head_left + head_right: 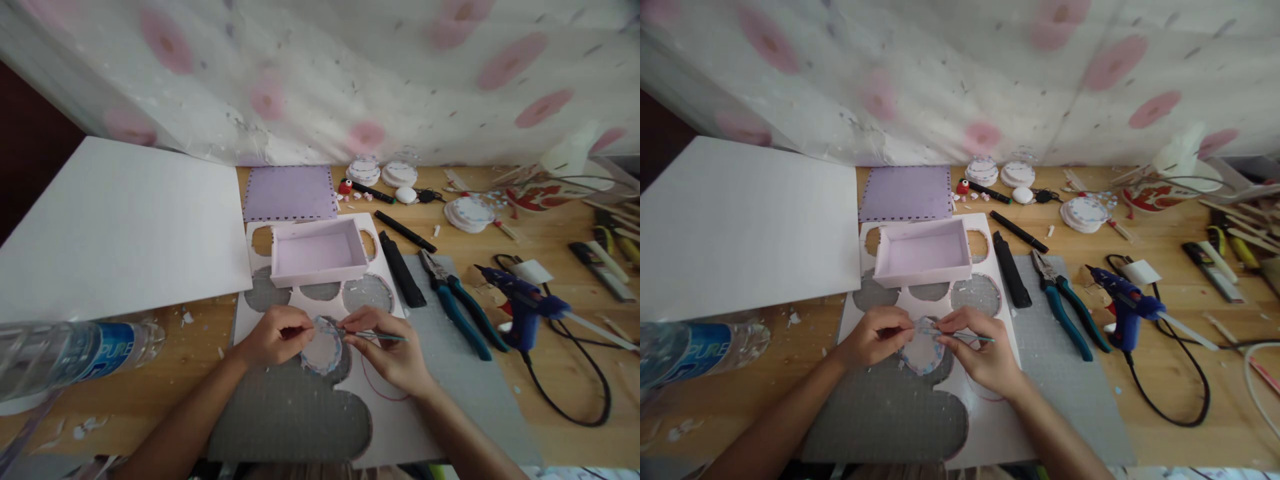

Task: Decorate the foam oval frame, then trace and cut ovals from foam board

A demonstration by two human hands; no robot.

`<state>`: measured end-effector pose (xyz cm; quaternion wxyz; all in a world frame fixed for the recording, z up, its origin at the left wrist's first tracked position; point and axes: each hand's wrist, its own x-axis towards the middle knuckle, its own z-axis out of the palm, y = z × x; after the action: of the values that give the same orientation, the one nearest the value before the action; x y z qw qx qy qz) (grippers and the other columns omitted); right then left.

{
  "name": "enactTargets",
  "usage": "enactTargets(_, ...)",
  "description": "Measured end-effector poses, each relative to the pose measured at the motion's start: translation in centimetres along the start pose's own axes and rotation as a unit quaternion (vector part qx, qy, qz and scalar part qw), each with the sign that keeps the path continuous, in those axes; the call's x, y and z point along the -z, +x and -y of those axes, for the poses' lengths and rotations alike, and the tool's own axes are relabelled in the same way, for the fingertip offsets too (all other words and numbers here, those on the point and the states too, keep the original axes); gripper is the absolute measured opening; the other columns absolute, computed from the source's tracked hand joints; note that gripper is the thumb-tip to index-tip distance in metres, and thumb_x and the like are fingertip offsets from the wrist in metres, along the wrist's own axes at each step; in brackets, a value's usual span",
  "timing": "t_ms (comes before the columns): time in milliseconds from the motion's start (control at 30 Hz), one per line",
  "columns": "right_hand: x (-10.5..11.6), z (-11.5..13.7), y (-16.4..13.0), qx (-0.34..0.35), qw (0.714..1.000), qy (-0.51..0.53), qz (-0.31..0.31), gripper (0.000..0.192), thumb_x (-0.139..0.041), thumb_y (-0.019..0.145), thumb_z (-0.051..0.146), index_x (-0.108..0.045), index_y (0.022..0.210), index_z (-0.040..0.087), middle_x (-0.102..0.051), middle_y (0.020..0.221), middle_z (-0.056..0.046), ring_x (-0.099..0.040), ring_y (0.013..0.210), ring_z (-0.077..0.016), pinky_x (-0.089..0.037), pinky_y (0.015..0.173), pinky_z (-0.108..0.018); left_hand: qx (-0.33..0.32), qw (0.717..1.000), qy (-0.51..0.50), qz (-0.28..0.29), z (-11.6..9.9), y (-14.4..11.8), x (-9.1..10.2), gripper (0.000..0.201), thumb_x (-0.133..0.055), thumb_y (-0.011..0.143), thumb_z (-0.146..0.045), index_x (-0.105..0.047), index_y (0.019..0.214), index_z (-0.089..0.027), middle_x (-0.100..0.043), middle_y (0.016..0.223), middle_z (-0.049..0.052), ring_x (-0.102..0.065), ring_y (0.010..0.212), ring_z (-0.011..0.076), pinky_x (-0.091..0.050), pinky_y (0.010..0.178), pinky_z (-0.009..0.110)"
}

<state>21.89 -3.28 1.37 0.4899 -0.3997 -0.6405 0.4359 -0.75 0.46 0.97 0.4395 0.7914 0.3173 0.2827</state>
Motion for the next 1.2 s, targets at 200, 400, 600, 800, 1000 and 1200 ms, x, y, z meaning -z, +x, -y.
enactTargets(200, -0.10, -0.12, 0.04, -0.007, 1.000, -0.013, 0.001, 0.014, -0.071, 0.079, 0.009, -0.067, 0.086, 0.021, -0.073, 0.085, -0.003, -0.069, 0.082, -0.0156, -0.056, 0.073, -0.027, -0.006, 1.000, -0.003, -0.005, -0.10, 0.19, -0.03, 0.025, -0.052, 0.088, -0.016, -0.059, 0.064, -0.013, -0.052, 0.055, -0.001, -0.042, 0.050, 0.0080, -0.031, 0.049, 0.021)
enactTargets(400, -0.11, 0.02, 0.15, 0.006, 1.000, -0.020, 0.005, 0.014, -0.070, 0.079, 0.008, -0.066, 0.086, 0.020, -0.072, 0.084, -0.004, -0.069, 0.081, -0.0164, -0.056, 0.072, -0.028, 0.001, 1.000, 0.001, -0.007, 0.03, 0.04, -0.10, 0.025, -0.052, 0.088, -0.016, -0.060, 0.064, -0.013, -0.053, 0.055, 0.000, -0.045, 0.051, 0.0082, -0.032, 0.050, 0.020)
enactTargets(600, -0.13, 0.03, 0.02, 0.043, 0.998, -0.027, 0.022, 0.019, -0.068, 0.079, 0.004, -0.064, 0.088, 0.020, -0.071, 0.087, -0.005, -0.068, 0.083, -0.0172, -0.055, 0.072, -0.030, 0.009, 1.000, 0.011, -0.008, 0.16, -0.03, -0.13, 0.026, -0.053, 0.088, -0.017, -0.059, 0.063, -0.013, -0.054, 0.056, 0.000, -0.046, 0.052, 0.0087, -0.032, 0.050, 0.020)
enactTargets(800, -0.16, -0.06, -0.11, 0.070, 0.995, -0.055, 0.043, 0.025, -0.067, 0.078, 0.001, -0.064, 0.093, 0.021, -0.071, 0.090, -0.005, -0.067, 0.084, -0.0170, -0.054, 0.072, -0.030, 0.001, 1.000, 0.018, -0.011, 0.20, -0.01, -0.09, 0.024, -0.053, 0.087, -0.016, -0.059, 0.064, -0.013, -0.053, 0.056, 0.000, -0.045, 0.052, 0.0087, -0.033, 0.050, 0.020)
enactTargets(1000, 0.00, -0.08, -0.45, 0.080, 0.992, -0.072, 0.060, 0.027, -0.065, 0.078, 0.002, -0.063, 0.096, 0.022, -0.070, 0.093, -0.006, -0.067, 0.085, -0.0183, -0.054, 0.073, -0.032, -0.003, 1.000, 0.021, -0.007, 0.20, 0.05, -0.10, 0.026, -0.052, 0.089, -0.019, -0.060, 0.065, -0.014, -0.056, 0.057, 0.001, -0.048, 0.052, 0.0100, -0.035, 0.050, 0.020)
enactTargets(1200, -0.14, 0.09, -0.41, 0.074, 0.992, -0.075, 0.063, 0.025, -0.065, 0.080, 0.004, -0.064, 0.096, 0.023, -0.071, 0.092, -0.007, -0.067, 0.085, -0.0192, -0.054, 0.072, -0.033, 0.007, 1.000, 0.016, -0.006, 0.04, 0.12, -0.04, 0.026, -0.052, 0.089, -0.020, -0.061, 0.065, -0.014, -0.058, 0.057, 0.002, -0.048, 0.052, 0.0101, -0.035, 0.050, 0.021)
